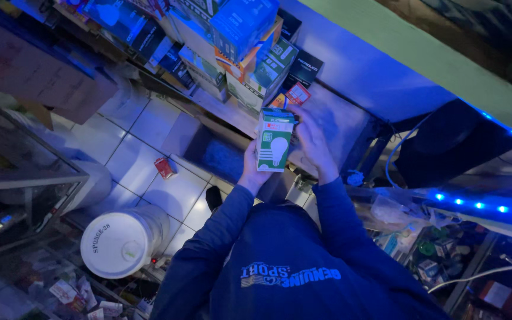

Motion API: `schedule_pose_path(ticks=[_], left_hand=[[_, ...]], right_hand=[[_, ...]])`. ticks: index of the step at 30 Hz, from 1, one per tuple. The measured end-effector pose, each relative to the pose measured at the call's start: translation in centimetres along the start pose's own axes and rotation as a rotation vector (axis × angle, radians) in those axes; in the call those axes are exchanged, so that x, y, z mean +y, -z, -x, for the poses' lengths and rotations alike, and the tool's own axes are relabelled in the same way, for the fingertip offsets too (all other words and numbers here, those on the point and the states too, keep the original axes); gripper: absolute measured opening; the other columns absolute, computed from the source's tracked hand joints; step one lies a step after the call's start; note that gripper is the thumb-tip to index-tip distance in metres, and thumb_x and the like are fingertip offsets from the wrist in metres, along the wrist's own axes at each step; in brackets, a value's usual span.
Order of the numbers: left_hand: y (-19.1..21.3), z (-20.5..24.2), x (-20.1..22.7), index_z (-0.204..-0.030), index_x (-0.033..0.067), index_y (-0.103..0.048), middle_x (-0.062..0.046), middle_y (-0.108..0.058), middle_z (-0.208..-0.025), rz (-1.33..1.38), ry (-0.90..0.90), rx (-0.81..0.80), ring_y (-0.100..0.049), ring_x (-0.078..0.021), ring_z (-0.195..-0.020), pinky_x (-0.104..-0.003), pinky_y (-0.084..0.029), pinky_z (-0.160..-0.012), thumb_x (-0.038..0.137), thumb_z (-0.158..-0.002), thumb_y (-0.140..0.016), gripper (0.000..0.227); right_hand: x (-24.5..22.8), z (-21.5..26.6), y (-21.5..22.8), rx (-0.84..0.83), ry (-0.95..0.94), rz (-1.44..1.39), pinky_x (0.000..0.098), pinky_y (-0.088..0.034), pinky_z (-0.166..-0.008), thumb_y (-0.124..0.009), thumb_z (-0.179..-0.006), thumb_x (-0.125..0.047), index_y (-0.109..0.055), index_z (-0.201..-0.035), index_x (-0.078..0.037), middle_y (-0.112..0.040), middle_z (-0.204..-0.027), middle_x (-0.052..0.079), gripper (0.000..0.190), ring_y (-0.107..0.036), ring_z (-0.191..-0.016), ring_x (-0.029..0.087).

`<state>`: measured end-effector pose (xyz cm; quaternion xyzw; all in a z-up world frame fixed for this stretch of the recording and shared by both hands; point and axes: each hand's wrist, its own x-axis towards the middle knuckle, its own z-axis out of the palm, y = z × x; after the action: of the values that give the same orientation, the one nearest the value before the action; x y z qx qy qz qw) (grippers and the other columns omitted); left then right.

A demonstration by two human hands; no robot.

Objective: The person sorts boxes of light bulbs by removing them from one cardboard container, inspecting the packaging, and placing them into another box or onto a shelf in a storage area.

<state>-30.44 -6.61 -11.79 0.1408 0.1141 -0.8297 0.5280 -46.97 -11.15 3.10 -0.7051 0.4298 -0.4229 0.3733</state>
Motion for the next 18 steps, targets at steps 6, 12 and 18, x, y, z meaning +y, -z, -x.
schedule_pose_path(ticks=[6,12,18], left_hand=[[0.6,0.5,-0.2,-0.132,0.0058,-0.062,-0.011,-0.071,-0.121,-0.044,-0.016,-0.001,-0.07,-0.0277,-0.109,-0.044,-0.056,-0.096,0.039,-0.104,-0.042,0.048],[0.0,1.1,-0.3,-0.136,0.0043,-0.059,-0.012,-0.071,-0.122,-0.111,-0.061,0.026,-0.07,-0.0258,-0.107,-0.039,-0.057,-0.095,0.038,-0.107,-0.041,0.048],[0.0,1.9,-0.3,-0.136,0.0041,-0.058,-0.013,-0.071,-0.121,-0.115,-0.078,0.063,-0.071,-0.0261,-0.106,-0.039,-0.057,-0.093,0.038,-0.106,-0.042,0.048]], right_hand=[[-5.1,0.4,-0.8,-0.125,-0.255,-0.207,0.0354,-0.048,-0.108,-0.075,-0.091,-0.015,-0.042,-0.152,-0.005,-0.06,-0.137,0.012,0.07,-0.059,-0.128,0.02],[-5.2,1.1,-2.4,-0.033,-0.267,-0.101,0.0365,-0.051,-0.106,-0.082,-0.086,-0.02,-0.04,-0.147,-0.006,-0.065,-0.133,0.014,0.075,-0.063,-0.124,0.021],[-4.7,1.6,-3.0,-0.015,-0.307,-0.11,0.0361,-0.053,-0.102,-0.081,-0.085,-0.021,-0.04,-0.143,-0.008,-0.065,-0.129,0.013,0.072,-0.065,-0.119,0.02]])
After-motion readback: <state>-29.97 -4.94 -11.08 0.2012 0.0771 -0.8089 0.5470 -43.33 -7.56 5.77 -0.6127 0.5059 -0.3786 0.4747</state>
